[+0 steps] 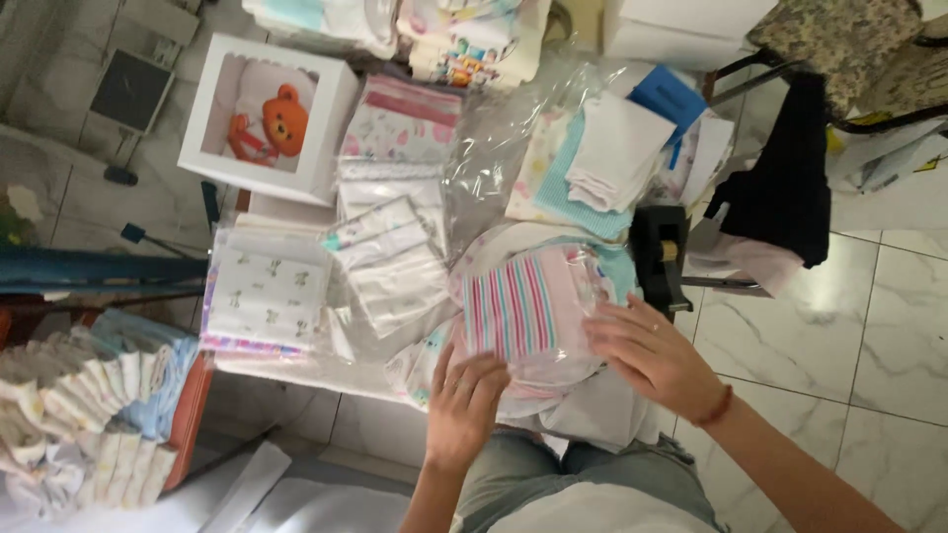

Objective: Packaging baby clothes and bibs into plastic bags and sealing them with tape

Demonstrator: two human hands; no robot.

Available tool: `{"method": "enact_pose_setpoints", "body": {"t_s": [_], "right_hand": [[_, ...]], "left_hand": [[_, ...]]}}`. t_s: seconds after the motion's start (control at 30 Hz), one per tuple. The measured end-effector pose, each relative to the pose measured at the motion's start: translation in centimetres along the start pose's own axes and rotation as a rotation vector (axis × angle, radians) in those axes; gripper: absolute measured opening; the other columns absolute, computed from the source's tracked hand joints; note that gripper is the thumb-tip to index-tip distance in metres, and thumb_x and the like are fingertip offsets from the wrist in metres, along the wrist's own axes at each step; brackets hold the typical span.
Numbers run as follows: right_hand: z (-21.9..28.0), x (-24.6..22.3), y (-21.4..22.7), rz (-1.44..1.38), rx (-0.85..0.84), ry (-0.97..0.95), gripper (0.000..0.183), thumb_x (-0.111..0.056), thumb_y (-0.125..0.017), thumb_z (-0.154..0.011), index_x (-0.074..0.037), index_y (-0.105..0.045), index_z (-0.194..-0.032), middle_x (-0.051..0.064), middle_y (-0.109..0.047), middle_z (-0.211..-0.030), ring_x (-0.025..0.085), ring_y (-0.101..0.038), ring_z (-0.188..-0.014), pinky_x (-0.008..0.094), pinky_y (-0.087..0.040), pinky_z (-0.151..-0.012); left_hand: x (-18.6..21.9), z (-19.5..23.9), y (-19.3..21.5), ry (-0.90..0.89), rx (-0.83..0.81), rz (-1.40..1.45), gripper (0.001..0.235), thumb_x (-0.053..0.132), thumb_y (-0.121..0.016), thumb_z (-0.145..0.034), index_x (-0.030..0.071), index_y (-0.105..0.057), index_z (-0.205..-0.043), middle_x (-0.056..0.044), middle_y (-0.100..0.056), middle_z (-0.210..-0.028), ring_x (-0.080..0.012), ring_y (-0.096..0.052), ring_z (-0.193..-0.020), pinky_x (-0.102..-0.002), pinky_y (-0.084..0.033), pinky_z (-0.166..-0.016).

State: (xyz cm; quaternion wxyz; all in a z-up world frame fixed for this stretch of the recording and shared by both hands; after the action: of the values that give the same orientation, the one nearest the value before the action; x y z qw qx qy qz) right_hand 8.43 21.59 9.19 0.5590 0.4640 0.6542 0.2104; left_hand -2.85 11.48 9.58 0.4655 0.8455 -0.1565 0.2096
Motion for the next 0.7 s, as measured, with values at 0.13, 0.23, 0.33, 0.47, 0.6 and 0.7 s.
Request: {"method": "enact_pose_setpoints", "body": {"t_s": [0.13, 0.23, 0.33, 0.47, 0.6, 0.7], "right_hand": [[-0.7, -2.1, 4.4, -0.248, 0.011, -0.171, 0.020, -0.010, -0.040, -0.084, -0.010, -0.057, -0.094, 0.002, -0.063, -0.100, 0.019, -0.057, -0.101, 0.044, -0.033, -0.098], [0.5, -2.2, 5.4, -0.309, 0.069, -0.209, 0.021, -0.013, -0.040, -0.084, -0.010, -0.056, -0.097, 0.003, -0.064, -0.088, 0.017, -0.062, -0.079, 0.040, -0.048, -0.087], [2.8, 3.8, 3.1, -0.226, 0.045, -0.576, 0.023, -0.026, -0.044, -0.081, -0.013, -0.060, -0.092, -0.003, -0.068, -0.073, 0.007, -0.055, -0.040, 0.021, -0.042, -0.038], [5.2, 10.4, -2.0, -0.383, -0.182, -0.959, 0.029, -0.032, -0.043, -0.081, -0.015, -0.065, -0.091, -0.002, -0.069, -0.076, 0.007, -0.058, -0.056, 0.020, -0.044, -0.054], [6.0, 16.4, -3.5, -0.107, -0.333, -1.000, 0.028, -0.024, -0.042, -0.084, -0.021, -0.051, -0.111, -0.007, -0.067, -0.081, 0.006, -0.044, -0.038, 0.021, -0.037, -0.040], [3.6, 21.5, 2.8, 0.135, -0.034, -0.930, 0.027, -0.030, -0.047, -0.087, -0.020, -0.053, -0.111, 0.003, -0.061, -0.105, 0.024, -0.061, -0.075, 0.034, -0.048, -0.065]], "left_hand": [[3.2, -3.8, 5.4, -0.032, 0.009, 0.113, 0.014, -0.005, -0.045, -0.081, 0.007, -0.051, -0.085, -0.005, -0.060, -0.078, -0.0164, -0.059, -0.070, -0.032, -0.053, -0.068], [3.0, -5.8, 6.4, 0.026, -0.039, 0.083, 0.008, 0.004, -0.049, -0.082, 0.009, -0.052, -0.076, 0.002, -0.059, -0.066, -0.0111, -0.053, -0.052, -0.022, -0.041, -0.046], [-0.7, -4.9, 1.6, 0.162, -0.233, 0.148, 0.005, 0.016, -0.057, -0.081, 0.013, -0.059, -0.083, 0.002, -0.061, -0.064, -0.0150, -0.057, -0.055, -0.027, -0.042, -0.044], [-7.2, -1.4, -7.5, 0.450, -0.489, 0.234, 0.014, 0.027, -0.050, -0.083, 0.019, -0.061, -0.084, 0.005, -0.062, -0.071, -0.0132, -0.057, -0.058, -0.029, -0.041, -0.044], [-10.4, -1.5, -12.3, 0.632, -0.553, 0.297, 0.016, 0.029, -0.048, -0.078, 0.022, -0.062, -0.080, 0.006, -0.065, -0.101, -0.0177, -0.063, -0.064, -0.030, -0.044, -0.049], [-11.7, -1.1, -12.8, 0.778, -0.653, 0.336, 0.023, 0.025, -0.049, -0.081, 0.023, -0.061, -0.101, 0.008, -0.067, -0.086, -0.0134, -0.063, -0.073, -0.028, -0.048, -0.062]]}}
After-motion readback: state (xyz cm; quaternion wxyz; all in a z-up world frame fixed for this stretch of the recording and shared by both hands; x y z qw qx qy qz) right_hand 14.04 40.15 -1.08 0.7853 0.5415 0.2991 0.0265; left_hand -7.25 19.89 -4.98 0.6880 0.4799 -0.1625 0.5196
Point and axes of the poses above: each hand's wrist, its own z-axis away from the middle knuckle, its own y-axis out of the back of the hand, x = y × z, the point moved 10 cm from there along -z, towards the middle knuckle
